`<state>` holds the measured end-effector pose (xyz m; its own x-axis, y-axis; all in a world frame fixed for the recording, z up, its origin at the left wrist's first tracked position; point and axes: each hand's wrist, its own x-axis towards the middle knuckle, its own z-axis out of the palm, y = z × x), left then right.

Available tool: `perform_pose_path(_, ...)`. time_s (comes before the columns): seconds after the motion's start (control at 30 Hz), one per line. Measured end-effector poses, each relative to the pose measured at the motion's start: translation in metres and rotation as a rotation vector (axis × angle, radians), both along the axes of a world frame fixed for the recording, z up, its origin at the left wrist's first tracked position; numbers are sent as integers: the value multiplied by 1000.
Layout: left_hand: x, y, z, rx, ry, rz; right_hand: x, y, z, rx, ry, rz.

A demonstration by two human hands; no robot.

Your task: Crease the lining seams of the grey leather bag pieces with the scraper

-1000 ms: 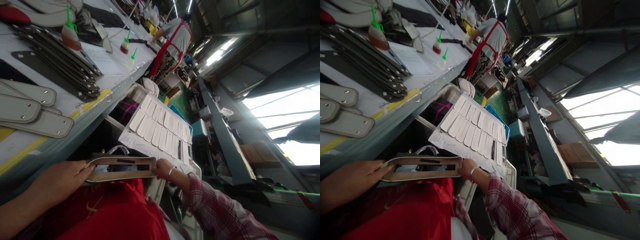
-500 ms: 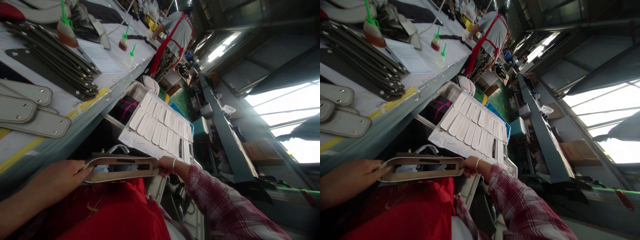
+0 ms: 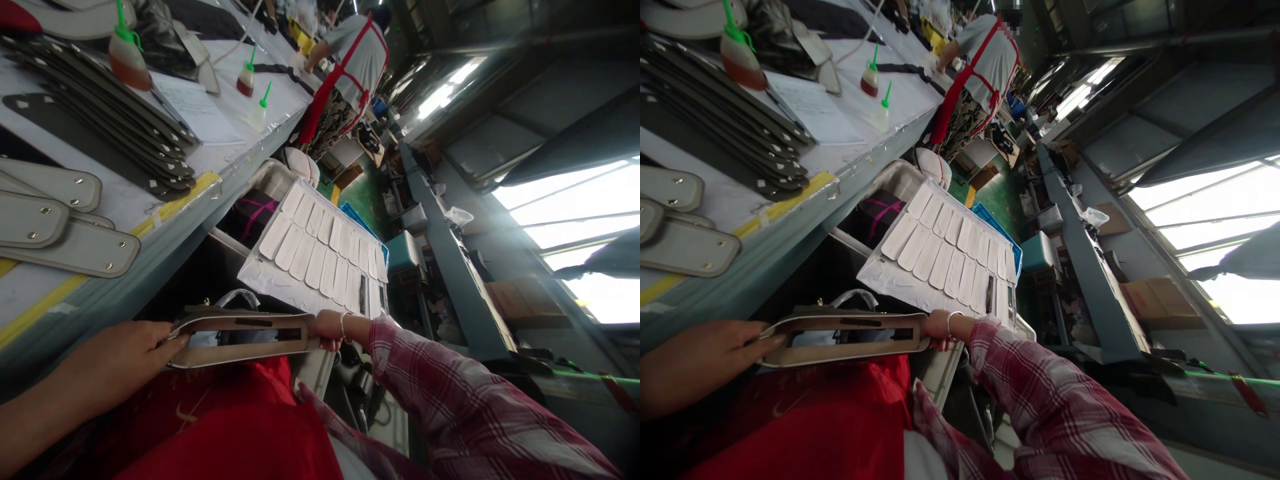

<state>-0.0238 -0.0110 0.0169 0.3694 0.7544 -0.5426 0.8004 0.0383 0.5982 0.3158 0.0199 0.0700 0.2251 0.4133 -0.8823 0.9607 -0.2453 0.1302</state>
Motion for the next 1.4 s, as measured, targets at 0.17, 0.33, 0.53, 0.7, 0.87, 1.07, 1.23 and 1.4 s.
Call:
perform_pose_path(0.17, 0, 2, 5, -76, -5, -45, 2, -10, 12, 101, 40, 308)
perform_pose_path(0.33, 0, -3, 7, -80, 28, -14, 8, -26, 2, 276, 1, 451)
perform_pose_path(0.53, 7, -16, 11, -64, 145, 26, 16, -51, -18, 408, -31, 358)
perform_pose_path(0.7, 12, -2, 14, 32, 270, 79, 23, -46, -29, 516, -31, 420)
perform_pose_path(0.87, 17, 1, 19, 38, 204, 87, 31, -36, -33, 450, 43, 572)
perform_pose_path(1.07, 18, -7, 19, -61, 18, 213, 40, -41, -26, 404, 296, 407)
perform_pose_path(1.23, 21, 3, 23, -125, -6, 247, 39, -42, -18, 437, 384, 340)
perform_pose_path(1.4, 23, 1, 20, -49, 163, 183, 28, -42, -7, 455, 206, 589)
